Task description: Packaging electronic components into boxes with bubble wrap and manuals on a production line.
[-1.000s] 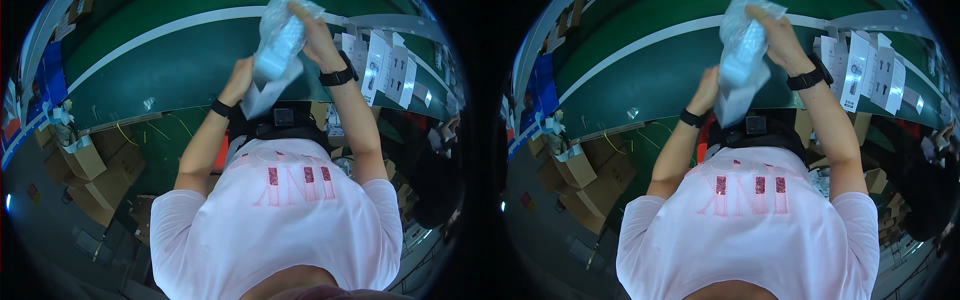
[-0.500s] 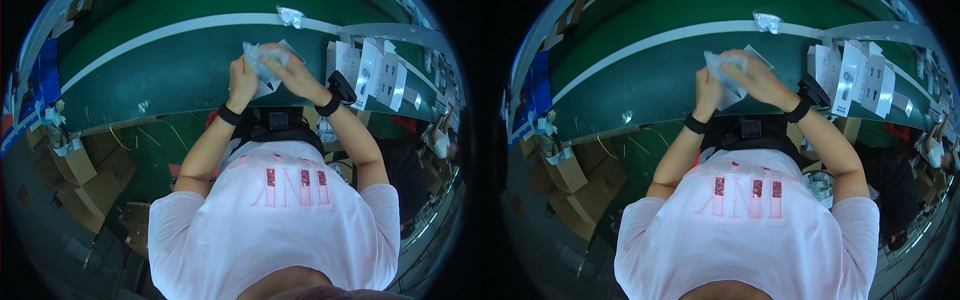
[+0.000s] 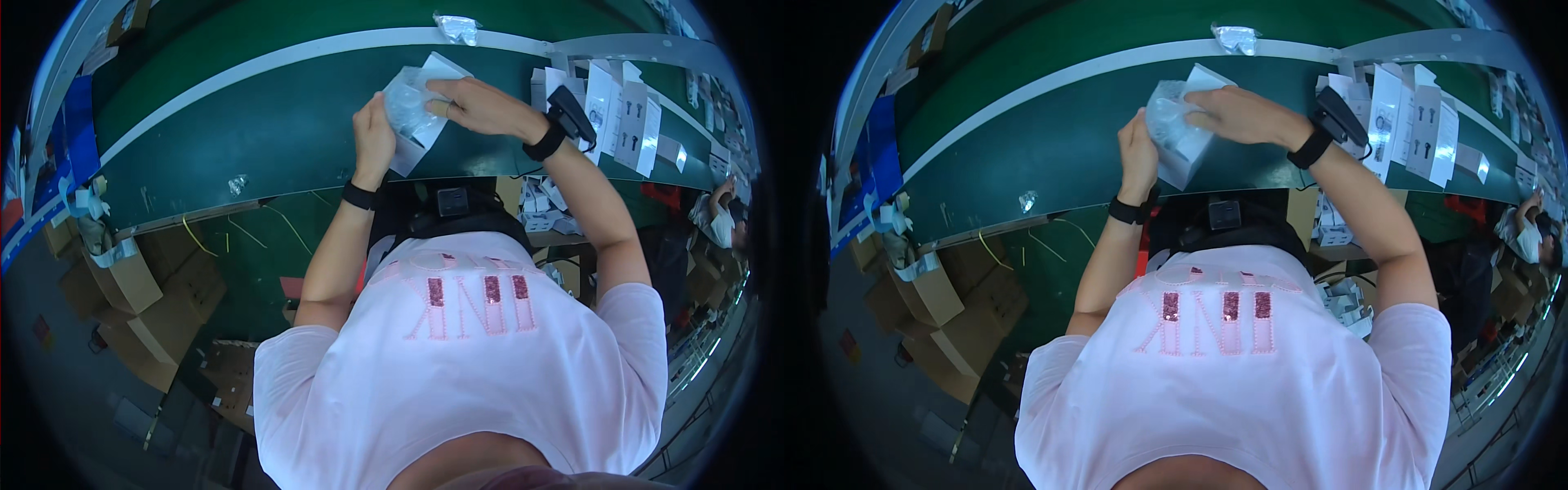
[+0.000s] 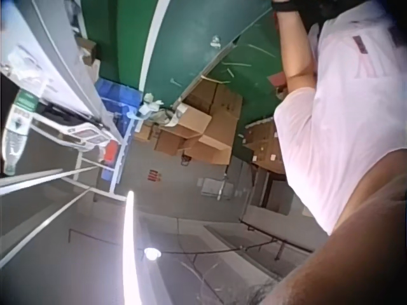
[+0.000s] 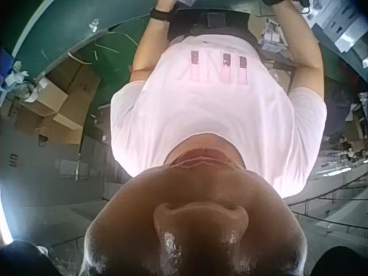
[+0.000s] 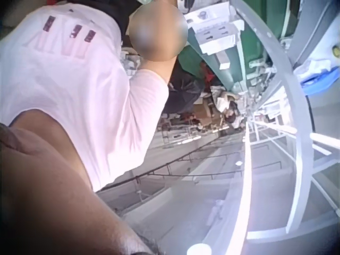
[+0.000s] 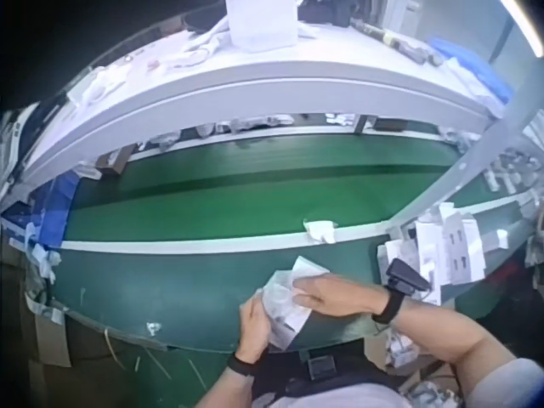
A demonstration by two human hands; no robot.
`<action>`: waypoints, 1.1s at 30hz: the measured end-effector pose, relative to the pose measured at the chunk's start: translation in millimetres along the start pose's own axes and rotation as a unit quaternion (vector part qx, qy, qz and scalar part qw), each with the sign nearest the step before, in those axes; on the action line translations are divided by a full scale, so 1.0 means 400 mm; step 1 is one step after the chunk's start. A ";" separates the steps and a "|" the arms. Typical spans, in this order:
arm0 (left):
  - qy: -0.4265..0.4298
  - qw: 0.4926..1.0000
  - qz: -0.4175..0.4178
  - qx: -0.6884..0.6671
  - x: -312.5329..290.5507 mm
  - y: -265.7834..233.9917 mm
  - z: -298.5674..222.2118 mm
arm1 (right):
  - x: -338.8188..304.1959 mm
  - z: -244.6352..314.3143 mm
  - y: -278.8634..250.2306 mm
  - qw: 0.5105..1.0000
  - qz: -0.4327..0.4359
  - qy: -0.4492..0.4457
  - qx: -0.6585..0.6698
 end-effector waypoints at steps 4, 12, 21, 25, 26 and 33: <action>-0.008 0.998 0.013 -0.055 0.008 0.000 0.035 | 0.018 0.001 0.015 1.000 0.027 0.001 -0.015; -0.002 0.989 0.062 -0.135 -0.029 0.089 0.009 | -0.066 -0.050 0.077 0.972 0.139 0.119 -0.149; -0.011 0.992 0.086 -0.090 -0.062 -0.007 0.052 | 0.015 -0.157 -0.250 0.941 -0.239 0.235 -0.035; -0.068 0.983 -0.046 -0.165 -0.067 -0.119 -0.015 | 0.161 -0.343 -0.090 0.926 -0.267 0.127 -0.235; -0.115 0.971 -0.065 -0.202 -0.077 -0.150 -0.024 | 0.200 -0.334 -0.024 0.934 -0.215 0.118 -0.259; -0.197 0.932 -0.008 -0.305 -0.111 -0.112 -0.163 | 0.197 -0.342 -0.133 0.960 -0.189 0.128 -0.161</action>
Point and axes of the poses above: each hand's wrist, its own x-axis towards the middle knuckle, its own y-axis out of the palm, z = x × y, the point moved 8 cm from there along x, towards the middle knuckle
